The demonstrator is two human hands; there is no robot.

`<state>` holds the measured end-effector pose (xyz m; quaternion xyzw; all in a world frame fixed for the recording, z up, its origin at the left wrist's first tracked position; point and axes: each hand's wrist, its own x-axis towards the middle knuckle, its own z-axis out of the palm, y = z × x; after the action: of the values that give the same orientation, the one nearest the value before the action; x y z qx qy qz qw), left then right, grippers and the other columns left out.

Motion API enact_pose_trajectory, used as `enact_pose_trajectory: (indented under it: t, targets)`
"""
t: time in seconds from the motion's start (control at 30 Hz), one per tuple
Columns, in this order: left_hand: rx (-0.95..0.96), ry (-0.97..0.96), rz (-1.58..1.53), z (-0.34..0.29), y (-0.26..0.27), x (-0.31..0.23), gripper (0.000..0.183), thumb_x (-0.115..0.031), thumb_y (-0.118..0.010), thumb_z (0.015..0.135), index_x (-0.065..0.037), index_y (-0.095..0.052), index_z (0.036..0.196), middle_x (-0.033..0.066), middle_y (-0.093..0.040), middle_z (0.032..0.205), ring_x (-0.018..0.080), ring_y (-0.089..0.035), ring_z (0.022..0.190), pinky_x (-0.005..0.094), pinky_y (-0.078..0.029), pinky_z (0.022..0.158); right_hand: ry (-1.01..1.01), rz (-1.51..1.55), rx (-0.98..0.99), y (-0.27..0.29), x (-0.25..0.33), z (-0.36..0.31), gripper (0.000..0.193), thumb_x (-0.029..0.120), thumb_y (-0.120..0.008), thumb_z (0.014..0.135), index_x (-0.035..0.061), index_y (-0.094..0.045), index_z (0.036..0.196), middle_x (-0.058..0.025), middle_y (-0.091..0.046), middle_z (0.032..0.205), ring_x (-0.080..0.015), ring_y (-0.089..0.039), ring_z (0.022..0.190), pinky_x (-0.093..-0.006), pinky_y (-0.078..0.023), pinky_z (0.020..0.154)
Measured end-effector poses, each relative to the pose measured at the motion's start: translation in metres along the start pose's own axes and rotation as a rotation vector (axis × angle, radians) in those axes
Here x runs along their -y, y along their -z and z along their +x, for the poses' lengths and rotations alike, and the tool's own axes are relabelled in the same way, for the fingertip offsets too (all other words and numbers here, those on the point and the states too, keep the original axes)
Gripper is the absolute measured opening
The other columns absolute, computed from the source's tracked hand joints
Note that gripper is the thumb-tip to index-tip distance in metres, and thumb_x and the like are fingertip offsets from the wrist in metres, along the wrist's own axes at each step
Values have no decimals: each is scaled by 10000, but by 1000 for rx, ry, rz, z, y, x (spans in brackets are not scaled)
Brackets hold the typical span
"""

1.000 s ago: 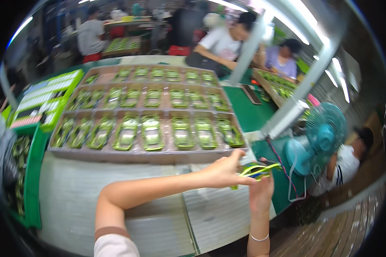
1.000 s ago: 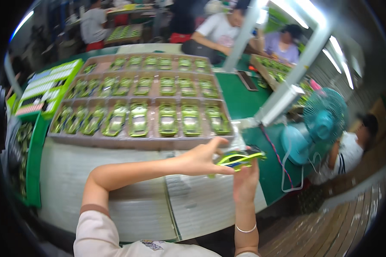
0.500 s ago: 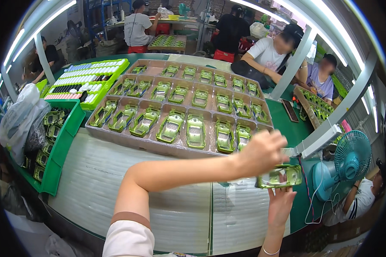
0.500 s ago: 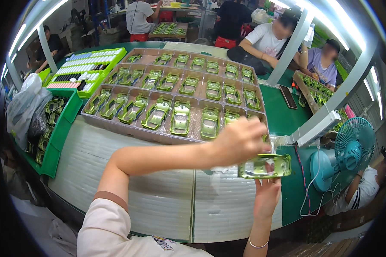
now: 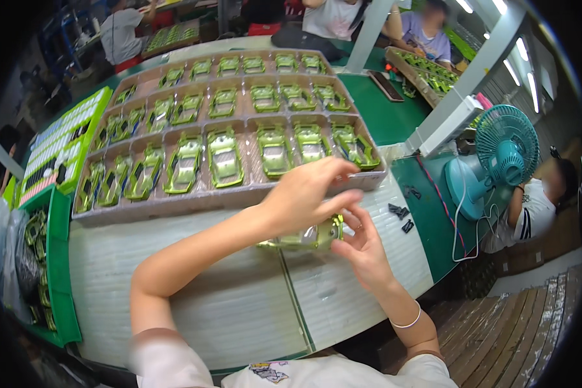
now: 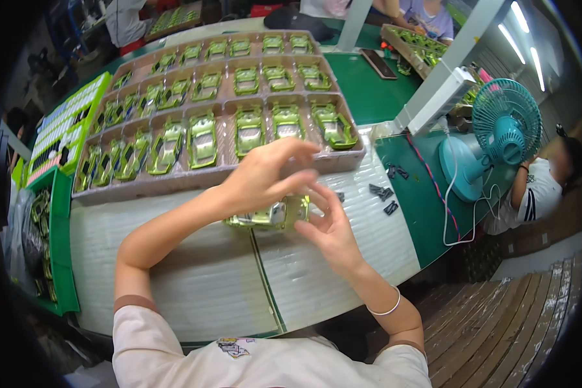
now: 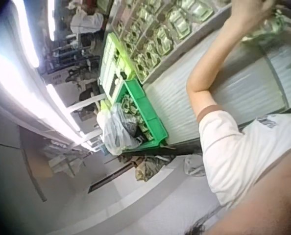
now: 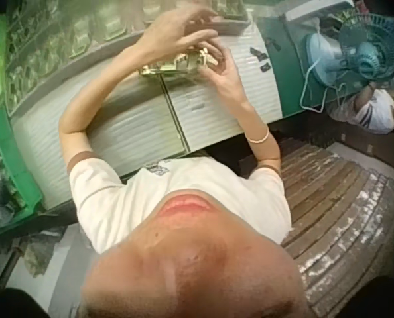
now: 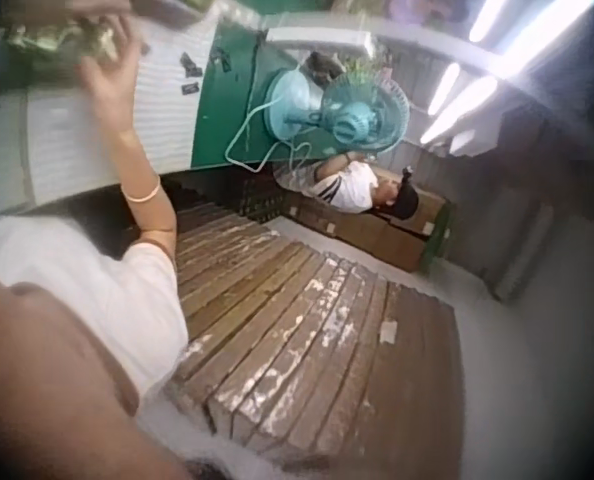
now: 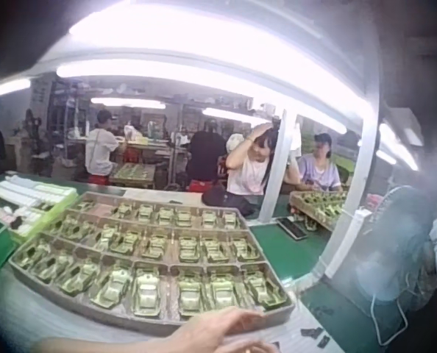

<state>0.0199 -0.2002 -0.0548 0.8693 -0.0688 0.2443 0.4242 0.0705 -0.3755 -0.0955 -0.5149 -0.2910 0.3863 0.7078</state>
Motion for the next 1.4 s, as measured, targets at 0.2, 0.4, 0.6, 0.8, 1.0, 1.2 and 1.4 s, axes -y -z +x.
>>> enact_pose_trajectory:
  t: [0.2,0.4,0.6,0.8,1.0,1.2,1.4]
  targets:
    - [312,16,326,-66,37,4,935,-358,-792,581,-13,-307,1302,189,-425,1256,337,-442,1135,387,-359,962,20,-34,2,10,1,-1,608,-87,-550,768,65,-277,1290,-173,-352,1322,-221,-494,1094,-318,-440,896]
    - [140,37,370,-94,29,13,730,-303,-745,646,-11,-412,1227,160,-543,1063,289,-542,953,360,-444,820,52,-22,77,9,2,2,589,-77,-531,786,79,-271,1291,-170,-332,1347,-220,-442,1156,-333,-411,931]
    - [59,-26,395,-92,45,-1,606,-291,-754,625,-14,-523,1112,106,-604,896,230,-607,710,324,-502,648,-17,91,84,3,2,0,638,-47,-544,798,89,-219,1330,-165,-303,1369,-219,-373,1224,-337,-344,1002]
    - [-534,145,762,-88,150,25,496,-147,-734,612,67,-562,1025,191,-622,925,279,-616,835,342,-480,762,49,-498,270,-3,-13,-2,559,45,-606,787,82,-355,1285,-128,-415,1303,-230,-462,1159,-334,-387,958]
    - [-859,678,964,-77,290,125,656,-532,-665,634,15,-606,991,218,-627,898,334,-615,836,425,-476,707,174,-732,227,-16,-18,-1,341,26,-631,730,48,-576,1066,-107,-605,1076,-231,-570,1026,-322,-442,883]
    - [-1003,1049,872,-44,329,200,507,-446,-692,651,-20,-642,921,189,-632,948,334,-608,904,427,-493,758,174,-726,219,-11,-23,0,178,-27,-603,738,20,-630,908,-112,-637,1001,-227,-585,998,-316,-452,864]
    - [-841,1064,813,-25,331,251,819,-579,-603,692,5,-393,1227,210,-559,1102,320,-532,1046,456,-374,914,125,-712,142,-20,-19,1,129,-92,-544,757,-23,-619,837,-143,-634,957,-232,-595,949,-313,-454,845]
